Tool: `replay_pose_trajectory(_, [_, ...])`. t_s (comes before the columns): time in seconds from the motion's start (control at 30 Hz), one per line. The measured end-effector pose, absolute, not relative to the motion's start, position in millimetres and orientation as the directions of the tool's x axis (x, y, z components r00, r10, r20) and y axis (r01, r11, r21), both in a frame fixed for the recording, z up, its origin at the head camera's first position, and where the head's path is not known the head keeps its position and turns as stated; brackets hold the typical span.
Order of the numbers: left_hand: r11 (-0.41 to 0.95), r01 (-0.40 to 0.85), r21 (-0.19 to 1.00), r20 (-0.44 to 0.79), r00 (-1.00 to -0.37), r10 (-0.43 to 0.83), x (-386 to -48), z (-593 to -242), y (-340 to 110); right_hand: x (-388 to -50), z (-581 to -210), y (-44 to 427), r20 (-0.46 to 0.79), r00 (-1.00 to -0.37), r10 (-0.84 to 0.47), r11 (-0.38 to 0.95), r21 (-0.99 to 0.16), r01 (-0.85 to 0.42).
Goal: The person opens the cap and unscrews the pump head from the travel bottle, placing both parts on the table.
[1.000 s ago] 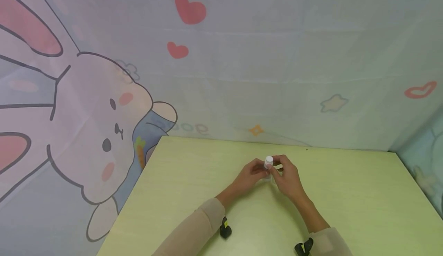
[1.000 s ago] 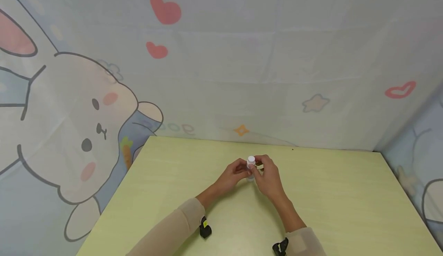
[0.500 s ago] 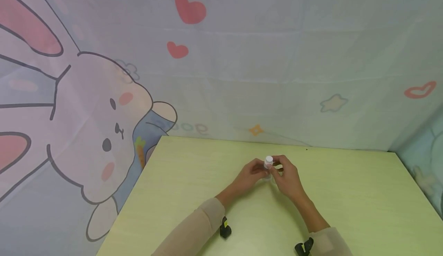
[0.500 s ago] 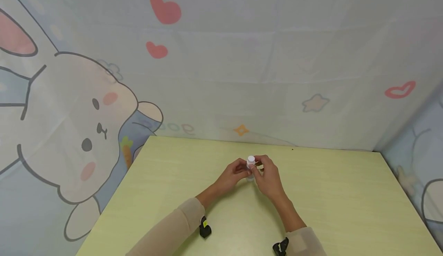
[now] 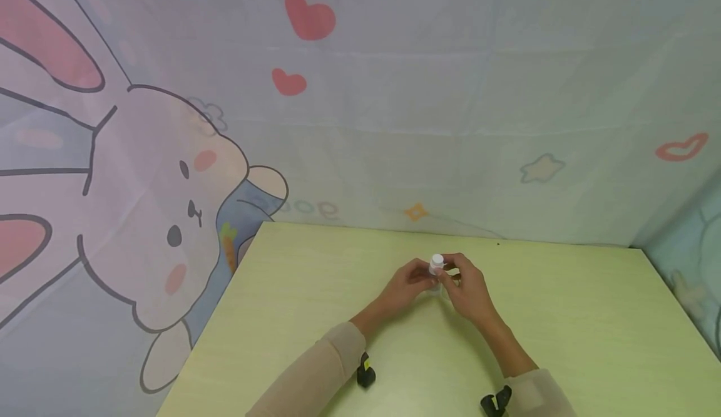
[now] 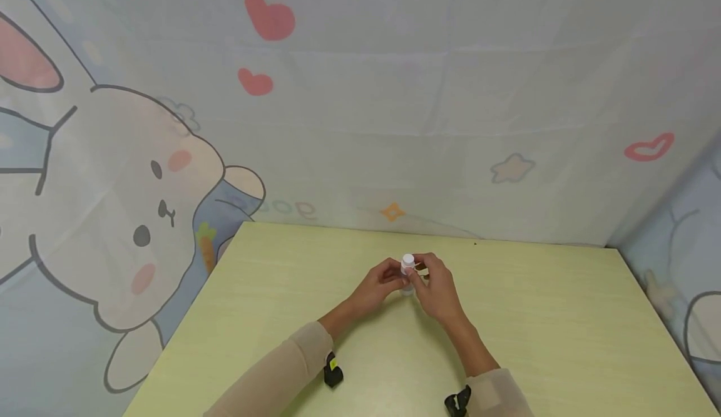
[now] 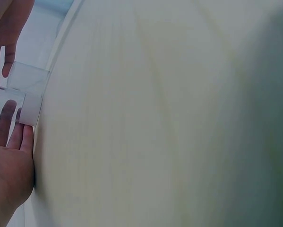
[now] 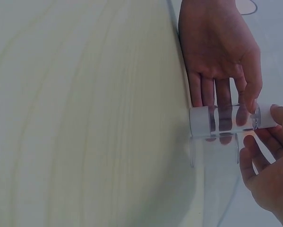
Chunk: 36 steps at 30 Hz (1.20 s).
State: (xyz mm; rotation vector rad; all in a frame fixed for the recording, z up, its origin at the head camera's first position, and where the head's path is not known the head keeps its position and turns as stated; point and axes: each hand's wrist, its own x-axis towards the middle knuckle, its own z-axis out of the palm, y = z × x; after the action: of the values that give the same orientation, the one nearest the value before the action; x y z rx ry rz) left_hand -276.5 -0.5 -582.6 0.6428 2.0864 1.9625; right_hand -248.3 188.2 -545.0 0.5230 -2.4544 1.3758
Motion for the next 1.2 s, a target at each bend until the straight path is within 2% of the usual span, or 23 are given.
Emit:
replay_pose_trajectory(0.7, [0.013,0.154,0.988,0.134,-0.894,0.429,-274.9,-583.3,-2.0,-245.1,-544.0,187.0,0.383,-0.915,-0.128,0.472,-0.788,-0.396])
replay_pose_trajectory(1.2, [-0.014,0.184,0.983,0.17,-0.871,0.46,-278.8,-585.4,-0.8,-246.4,-539.2,181.9,0.359,-0.931,-0.07,0.453,-0.82,-0.35])
